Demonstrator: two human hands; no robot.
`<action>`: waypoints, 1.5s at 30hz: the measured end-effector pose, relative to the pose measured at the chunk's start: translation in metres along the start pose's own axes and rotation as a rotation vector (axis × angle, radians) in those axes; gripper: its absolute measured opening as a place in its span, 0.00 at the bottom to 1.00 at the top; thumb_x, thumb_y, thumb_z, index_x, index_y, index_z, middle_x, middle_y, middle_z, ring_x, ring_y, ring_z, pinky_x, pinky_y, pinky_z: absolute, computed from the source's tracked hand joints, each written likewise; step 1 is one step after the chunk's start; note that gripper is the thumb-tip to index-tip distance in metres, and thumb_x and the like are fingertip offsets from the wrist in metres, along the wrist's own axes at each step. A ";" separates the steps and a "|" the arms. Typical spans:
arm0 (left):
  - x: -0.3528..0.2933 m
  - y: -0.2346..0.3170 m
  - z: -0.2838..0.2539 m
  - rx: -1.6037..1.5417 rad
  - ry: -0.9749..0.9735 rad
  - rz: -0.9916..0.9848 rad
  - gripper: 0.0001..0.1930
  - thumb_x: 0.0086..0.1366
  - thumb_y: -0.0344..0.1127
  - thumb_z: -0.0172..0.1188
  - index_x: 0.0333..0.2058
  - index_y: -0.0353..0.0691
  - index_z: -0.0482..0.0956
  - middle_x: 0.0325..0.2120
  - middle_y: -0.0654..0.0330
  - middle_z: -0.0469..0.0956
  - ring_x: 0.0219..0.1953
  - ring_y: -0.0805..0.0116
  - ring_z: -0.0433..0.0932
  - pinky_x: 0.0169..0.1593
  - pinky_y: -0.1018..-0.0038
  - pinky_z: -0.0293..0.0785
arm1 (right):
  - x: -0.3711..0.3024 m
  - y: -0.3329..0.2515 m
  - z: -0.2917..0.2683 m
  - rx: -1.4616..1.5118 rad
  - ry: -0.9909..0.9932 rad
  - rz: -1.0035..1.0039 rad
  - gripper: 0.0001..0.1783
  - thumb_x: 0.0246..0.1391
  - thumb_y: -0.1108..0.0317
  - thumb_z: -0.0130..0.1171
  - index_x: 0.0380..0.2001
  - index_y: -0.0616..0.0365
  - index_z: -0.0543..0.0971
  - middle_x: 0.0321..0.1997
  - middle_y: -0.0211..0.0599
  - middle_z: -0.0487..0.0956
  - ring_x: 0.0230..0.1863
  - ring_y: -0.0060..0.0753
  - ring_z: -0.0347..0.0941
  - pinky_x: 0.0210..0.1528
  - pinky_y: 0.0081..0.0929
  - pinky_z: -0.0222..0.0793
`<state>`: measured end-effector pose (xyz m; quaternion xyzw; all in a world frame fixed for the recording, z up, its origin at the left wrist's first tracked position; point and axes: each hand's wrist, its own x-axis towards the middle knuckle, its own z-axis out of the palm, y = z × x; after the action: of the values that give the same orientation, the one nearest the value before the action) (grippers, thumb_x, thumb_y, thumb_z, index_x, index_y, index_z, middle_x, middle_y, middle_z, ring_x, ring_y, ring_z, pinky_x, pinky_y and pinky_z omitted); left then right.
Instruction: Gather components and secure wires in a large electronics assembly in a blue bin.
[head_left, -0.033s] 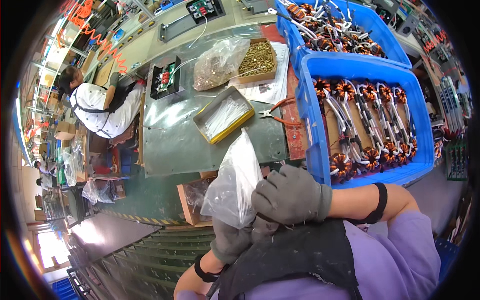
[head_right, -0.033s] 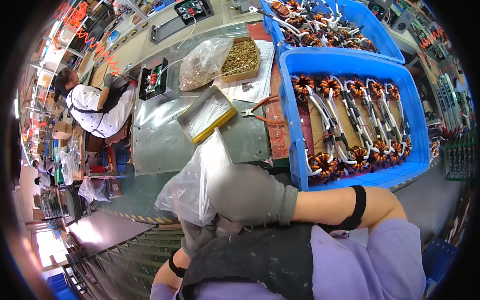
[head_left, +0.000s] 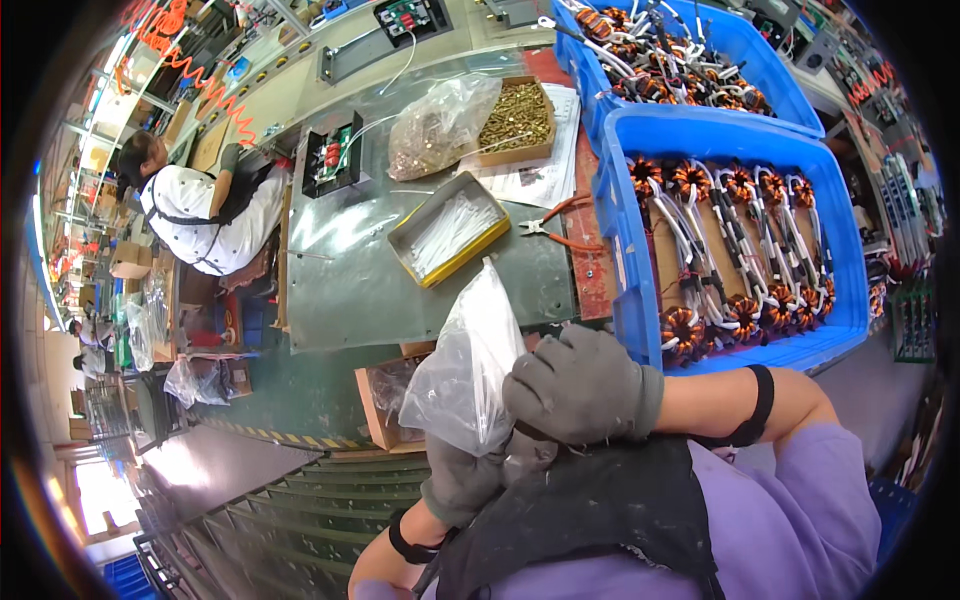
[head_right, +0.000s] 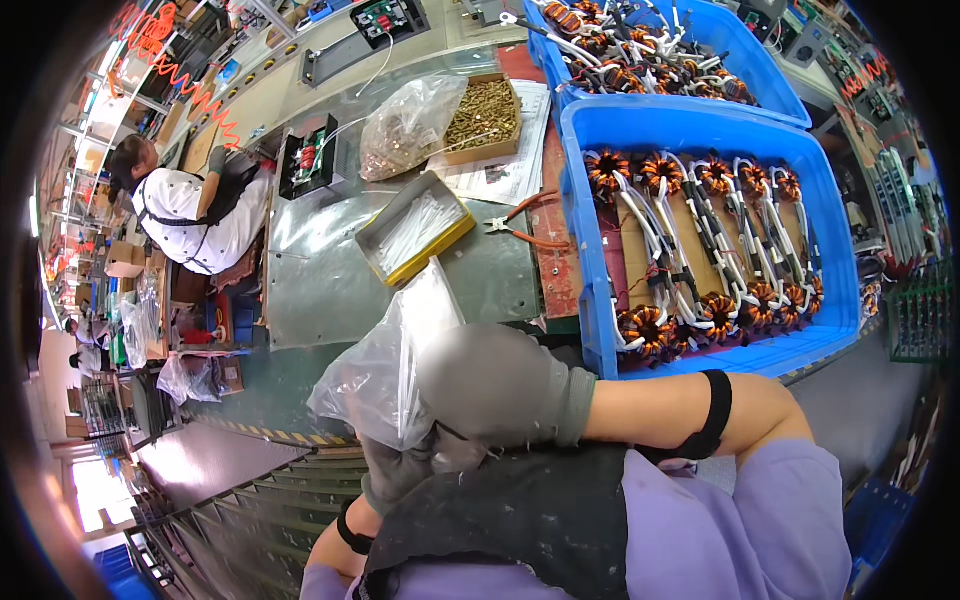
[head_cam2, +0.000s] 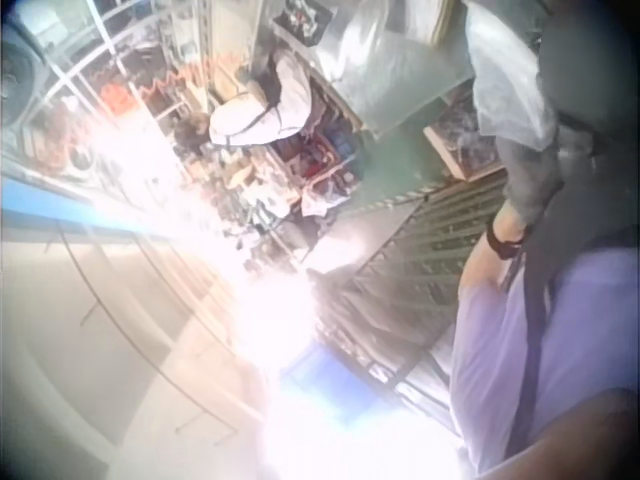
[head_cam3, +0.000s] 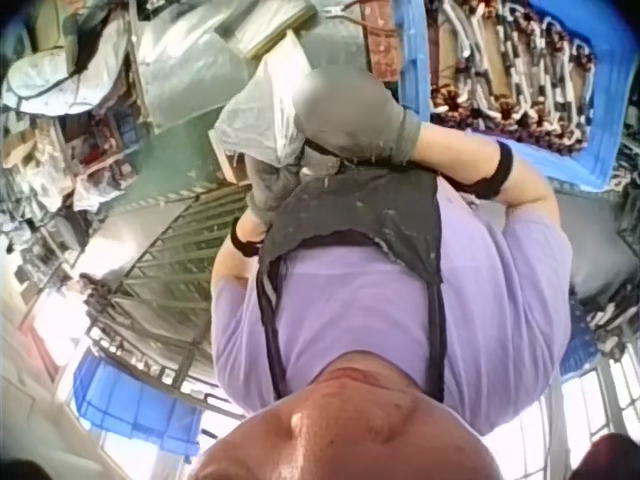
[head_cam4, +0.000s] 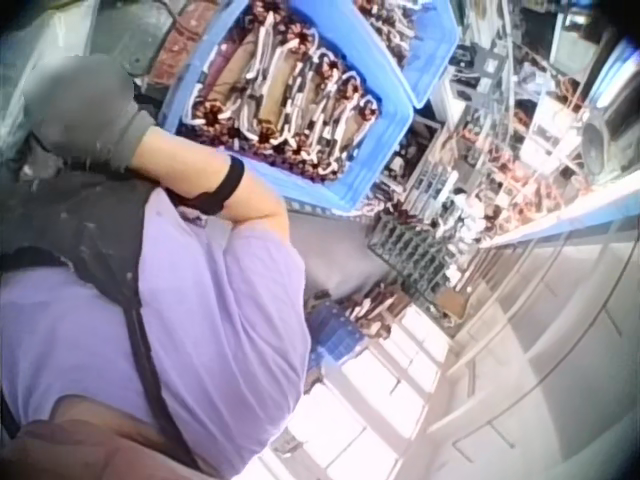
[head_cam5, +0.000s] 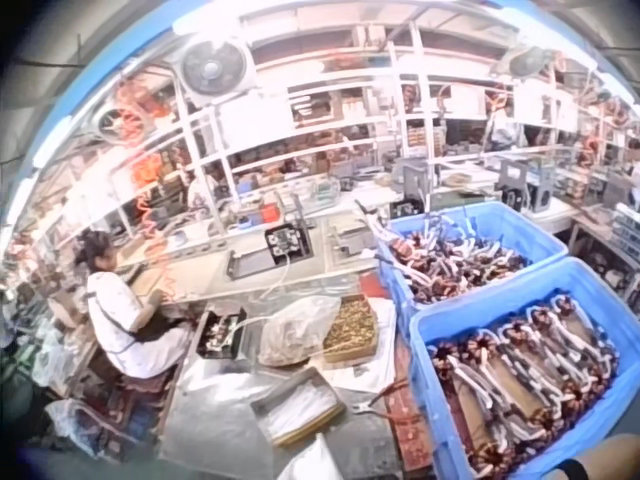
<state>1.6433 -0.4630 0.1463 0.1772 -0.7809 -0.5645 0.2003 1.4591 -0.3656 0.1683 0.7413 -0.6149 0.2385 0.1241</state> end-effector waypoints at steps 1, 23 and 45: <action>0.001 0.001 0.002 -0.053 0.031 -0.053 0.41 0.63 0.37 0.64 0.64 0.29 0.47 0.49 0.50 0.74 0.48 0.62 0.76 0.53 0.67 0.71 | 0.000 0.001 -0.001 -0.009 -0.054 -0.005 0.08 0.39 0.63 0.55 0.25 0.54 0.74 0.25 0.29 0.72 0.27 0.28 0.70 0.27 0.28 0.61; 0.016 -0.013 -0.022 -0.732 0.102 -0.282 0.21 0.68 0.49 0.52 0.46 0.34 0.71 0.40 0.56 0.76 0.41 0.65 0.76 0.48 0.72 0.73 | 0.008 0.057 0.004 0.542 0.022 0.284 0.04 0.52 0.70 0.59 0.28 0.56 0.75 0.25 0.37 0.73 0.24 0.44 0.73 0.25 0.32 0.67; 0.098 -0.046 0.038 -1.289 -0.084 -0.454 0.31 0.58 0.36 0.67 0.58 0.31 0.66 0.50 0.53 0.75 0.51 0.61 0.75 0.55 0.66 0.73 | -0.059 0.096 -0.050 0.902 0.214 0.932 0.21 0.58 0.69 0.59 0.54 0.64 0.74 0.47 0.39 0.79 0.43 0.26 0.76 0.45 0.25 0.73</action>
<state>1.5418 -0.4956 0.1030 0.1600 -0.2397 -0.9510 0.1120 1.3485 -0.3122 0.1704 0.3490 -0.6956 0.5741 -0.2546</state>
